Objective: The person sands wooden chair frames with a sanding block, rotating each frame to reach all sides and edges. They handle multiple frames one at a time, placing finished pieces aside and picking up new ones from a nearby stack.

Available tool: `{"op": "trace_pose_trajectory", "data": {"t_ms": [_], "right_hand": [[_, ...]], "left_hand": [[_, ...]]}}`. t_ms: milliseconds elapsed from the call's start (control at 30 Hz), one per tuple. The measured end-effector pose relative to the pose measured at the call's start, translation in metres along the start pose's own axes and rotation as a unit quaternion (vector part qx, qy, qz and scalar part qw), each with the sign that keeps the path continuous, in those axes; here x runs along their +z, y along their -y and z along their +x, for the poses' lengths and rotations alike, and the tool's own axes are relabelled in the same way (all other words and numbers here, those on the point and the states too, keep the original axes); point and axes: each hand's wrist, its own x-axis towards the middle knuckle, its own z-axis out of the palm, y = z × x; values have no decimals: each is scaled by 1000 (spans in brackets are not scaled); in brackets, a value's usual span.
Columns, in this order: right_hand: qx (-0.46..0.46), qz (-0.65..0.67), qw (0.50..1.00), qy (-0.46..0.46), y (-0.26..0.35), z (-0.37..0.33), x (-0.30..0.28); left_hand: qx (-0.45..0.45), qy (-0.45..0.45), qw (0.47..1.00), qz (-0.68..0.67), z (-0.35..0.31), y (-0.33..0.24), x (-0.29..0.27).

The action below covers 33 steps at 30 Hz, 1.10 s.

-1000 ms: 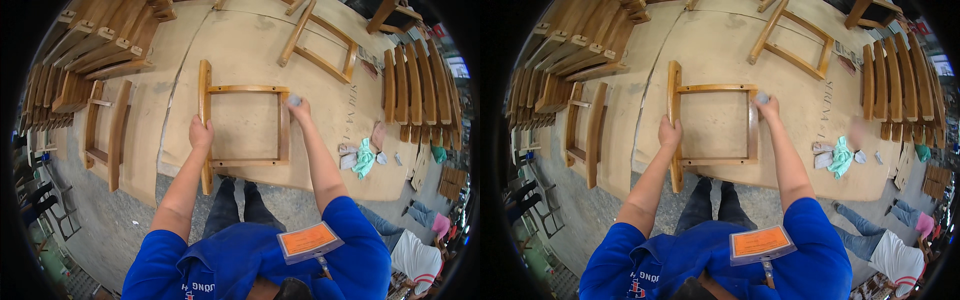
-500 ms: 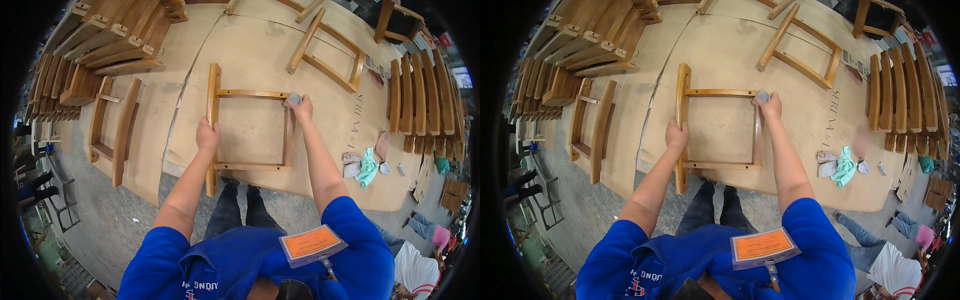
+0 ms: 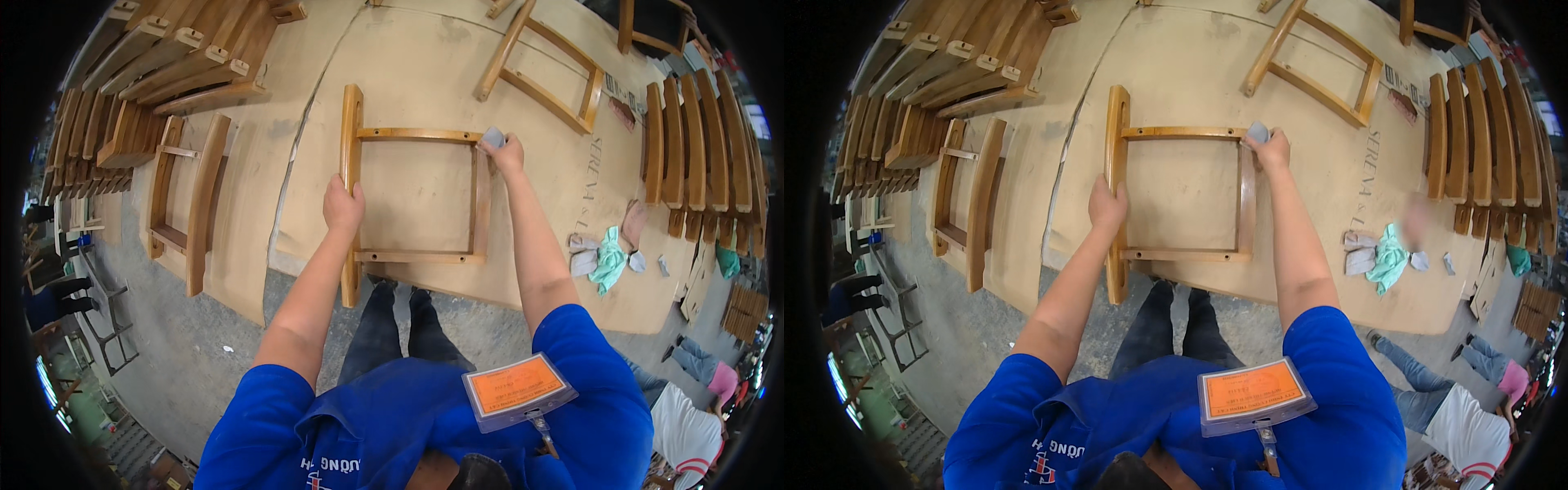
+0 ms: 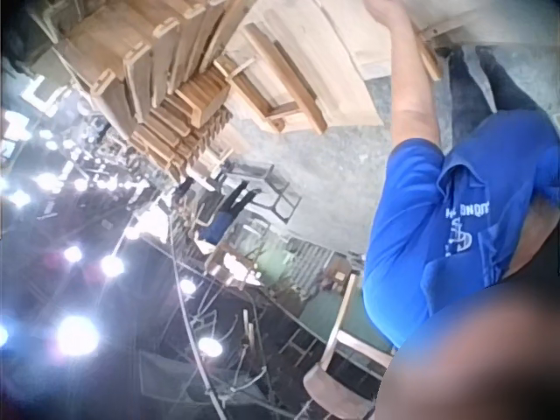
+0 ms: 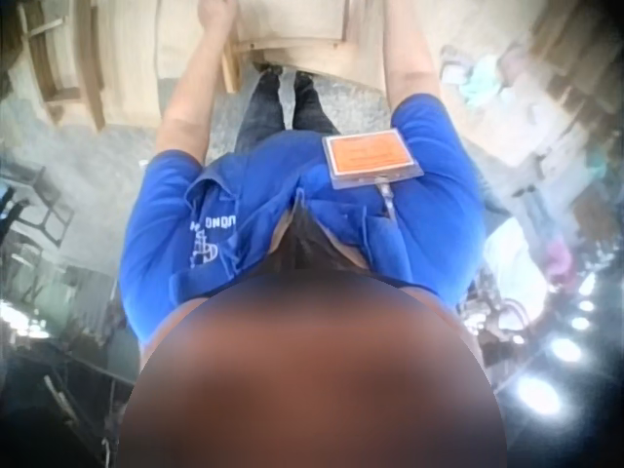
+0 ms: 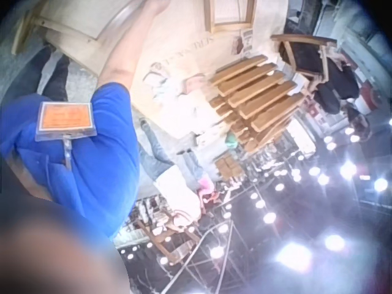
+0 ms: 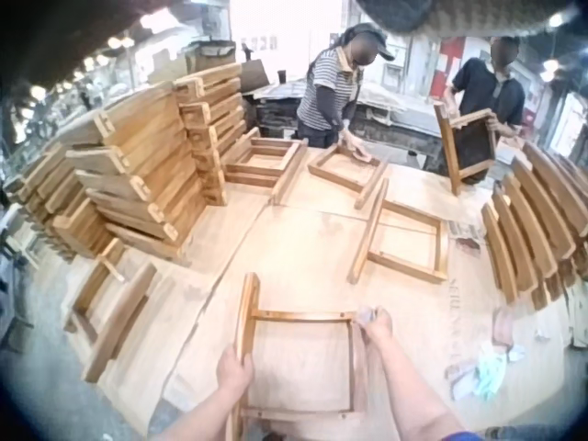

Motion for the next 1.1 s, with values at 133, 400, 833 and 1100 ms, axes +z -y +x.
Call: {"op": "trace_pose_trajectory", "data": {"t_ms": [133,400,833,1100], "right_hand": [[-57,-5,997,-43,-32,-50,7],[12,-110,982,153,-82,-178,-22],[6,38,997,62,-70,-144,0],[118,130,952,253,-71,-208,-56]], "left_hand": [[-34,35,999,5,3,0,-2],[-55,51,997,15,3,-5,-5],[-16,76,997,7,9,3,-8],[169,175,968,68,52,25,-36]]}}
